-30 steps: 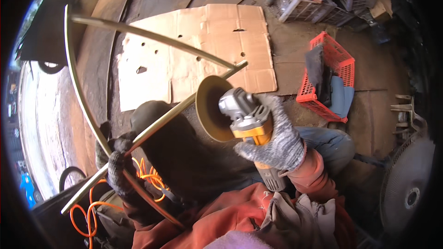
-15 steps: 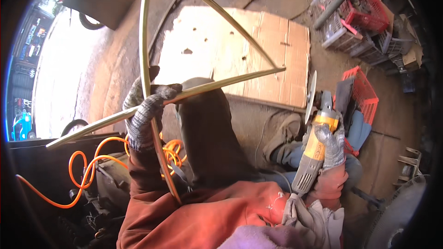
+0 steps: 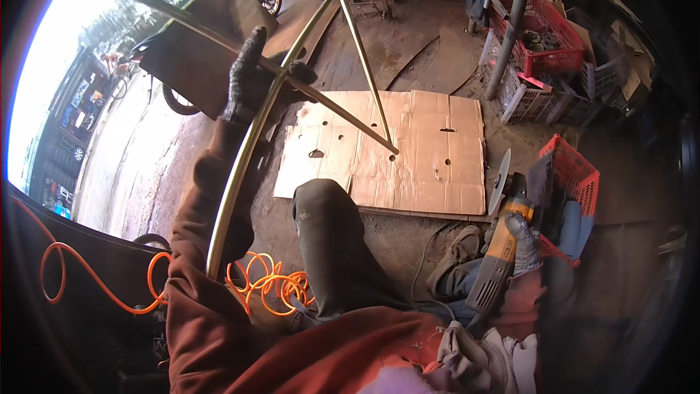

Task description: The person is using an angle grinder to sand the joints and tubes of a gold-colored metal frame. They rotate the frame by hand to access different sections while it rests on cardboard.

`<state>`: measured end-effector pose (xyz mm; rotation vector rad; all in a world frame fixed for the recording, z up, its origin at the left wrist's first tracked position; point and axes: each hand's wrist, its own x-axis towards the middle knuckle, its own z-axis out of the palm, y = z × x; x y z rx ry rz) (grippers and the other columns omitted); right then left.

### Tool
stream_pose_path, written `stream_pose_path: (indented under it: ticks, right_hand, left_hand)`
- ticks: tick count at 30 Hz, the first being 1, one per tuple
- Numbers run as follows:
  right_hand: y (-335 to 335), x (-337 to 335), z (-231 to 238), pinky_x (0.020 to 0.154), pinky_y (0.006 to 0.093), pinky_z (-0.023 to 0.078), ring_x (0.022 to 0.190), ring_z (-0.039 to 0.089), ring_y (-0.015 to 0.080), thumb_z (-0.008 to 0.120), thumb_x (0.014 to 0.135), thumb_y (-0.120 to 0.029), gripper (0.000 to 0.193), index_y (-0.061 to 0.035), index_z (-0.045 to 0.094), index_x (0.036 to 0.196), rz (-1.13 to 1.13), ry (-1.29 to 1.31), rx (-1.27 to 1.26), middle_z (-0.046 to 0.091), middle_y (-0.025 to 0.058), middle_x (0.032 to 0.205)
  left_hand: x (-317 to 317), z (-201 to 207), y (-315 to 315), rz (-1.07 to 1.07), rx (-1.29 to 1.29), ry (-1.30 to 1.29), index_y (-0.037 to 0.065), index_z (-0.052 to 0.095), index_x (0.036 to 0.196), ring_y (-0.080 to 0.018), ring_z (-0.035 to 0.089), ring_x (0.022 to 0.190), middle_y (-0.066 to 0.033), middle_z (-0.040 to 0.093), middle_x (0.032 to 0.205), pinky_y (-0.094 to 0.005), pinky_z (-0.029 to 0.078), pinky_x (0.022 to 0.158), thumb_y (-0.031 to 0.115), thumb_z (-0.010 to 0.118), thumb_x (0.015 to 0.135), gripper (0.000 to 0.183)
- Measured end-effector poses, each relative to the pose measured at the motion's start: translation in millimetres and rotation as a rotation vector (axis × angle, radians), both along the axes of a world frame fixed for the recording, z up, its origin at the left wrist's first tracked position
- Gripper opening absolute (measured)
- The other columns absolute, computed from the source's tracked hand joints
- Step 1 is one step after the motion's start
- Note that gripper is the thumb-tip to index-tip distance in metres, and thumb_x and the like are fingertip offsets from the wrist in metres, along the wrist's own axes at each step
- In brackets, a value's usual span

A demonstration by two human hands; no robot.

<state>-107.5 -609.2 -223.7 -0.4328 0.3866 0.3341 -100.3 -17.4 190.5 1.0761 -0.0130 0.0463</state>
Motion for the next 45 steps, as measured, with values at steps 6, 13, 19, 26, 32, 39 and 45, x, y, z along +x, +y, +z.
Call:
stream_pose_path:
  ticks: [6, 13, 19, 26, 32, 39, 45]
  right_hand:
    - [-15.5, -13.0, -1.0, 0.098, 0.0429, 0.052, 0.115, 0.054, 0.034, 0.071, 0.087, -0.013, 0.066, 0.002, 0.033, 0.139, -0.097, -0.017, 0.098, 0.045, 0.0235, 0.131]
    - [-15.0, -11.9, -9.4, 0.1, 0.0417, 0.051, 0.118, 0.052, 0.0342, 0.07, 0.089, -0.017, 0.068, 0.0026, 0.031, 0.141, -0.116, -0.005, 0.212, 0.042, 0.0238, 0.134]
    - [-3.6, -3.9, -16.6, 0.102, 0.0407, 0.049, 0.12, 0.051, 0.0343, 0.07, 0.089, -0.02, 0.07, 0.0031, 0.029, 0.143, -0.091, 0.006, 0.349, 0.04, 0.024, 0.136]
    - [-9.4, -1.1, -32.8, 0.105, 0.0395, 0.048, 0.122, 0.05, 0.0345, 0.069, 0.091, -0.023, 0.073, 0.0036, 0.027, 0.144, -0.021, 0.222, 0.711, 0.038, 0.0243, 0.139]
    - [34.2, -34.3, 5.1, 0.102, 0.0435, 0.05, 0.12, 0.052, 0.0363, 0.063, 0.094, -0.019, 0.058, 0.0032, 0.034, 0.139, 0.013, -0.222, 0.303, 0.045, 0.0253, 0.132]
    - [72.3, -37.7, 114.8, 0.087, 0.0443, 0.058, 0.105, 0.062, 0.035, 0.068, 0.089, -0.006, 0.047, 0.0018, 0.045, 0.13, 0.028, -0.089, -0.43, 0.056, 0.0239, 0.118]
    - [81.6, -41.3, 124.2, 0.085, 0.0429, 0.058, 0.104, 0.061, 0.0363, 0.071, 0.085, -0.003, 0.052, 0.0025, 0.044, 0.129, 0.058, -0.171, -0.524, 0.053, 0.0259, 0.12]
  left_hand:
    - [45.6, -25.6, -25.4, -0.146, -0.303, -0.095, -0.011, 0.056, 0.121, -0.0318, 0.066, 0.087, -0.0176, 0.068, 0.091, -0.0461, 0.052, 0.089, 0.042, 0.061, 0.092, 0.061]
    - [65.6, -57.1, -63.4, -0.221, -0.478, -0.064, -0.009, 0.055, 0.12, -0.0338, 0.067, 0.088, -0.0195, 0.068, 0.096, -0.0481, 0.053, 0.087, 0.043, 0.06, 0.093, 0.059]
    - [77.3, -52.3, -58.8, -0.203, -0.094, 0.008, -0.009, 0.055, 0.118, -0.0309, 0.068, 0.089, -0.0213, 0.068, 0.105, -0.0434, 0.057, 0.084, 0.031, 0.055, 0.096, 0.045]
    - [83.6, -96.7, -75.7, -0.184, 0.284, 0.011, -0.008, 0.063, 0.11, -0.0327, 0.07, 0.097, -0.0209, 0.069, 0.107, -0.0422, 0.06, 0.088, 0.018, 0.062, 0.096, 0.029]
    - [70.4, -107.0, -109.6, -0.103, 0.626, 0.319, -0.006, 0.066, 0.094, -0.0255, 0.068, 0.068, -0.0148, 0.068, 0.081, -0.039, 0.062, 0.063, 0.019, 0.069, 0.092, 0.025]
    - [94.6, -116.5, -118.4, -0.002, 0.649, 0.342, -0.003, 0.066, 0.099, -0.0173, 0.064, 0.064, -0.01, 0.068, 0.081, -0.0288, 0.055, 0.057, 0.021, 0.066, 0.094, 0.024]
    - [105.9, -141.3, -111.1, -0.197, 0.966, 0.036, -0.004, 0.065, 0.11, -0.0216, 0.07, 0.084, -0.0132, 0.069, 0.092, -0.0279, 0.059, 0.078, 0.014, 0.058, 0.099, 0.022]
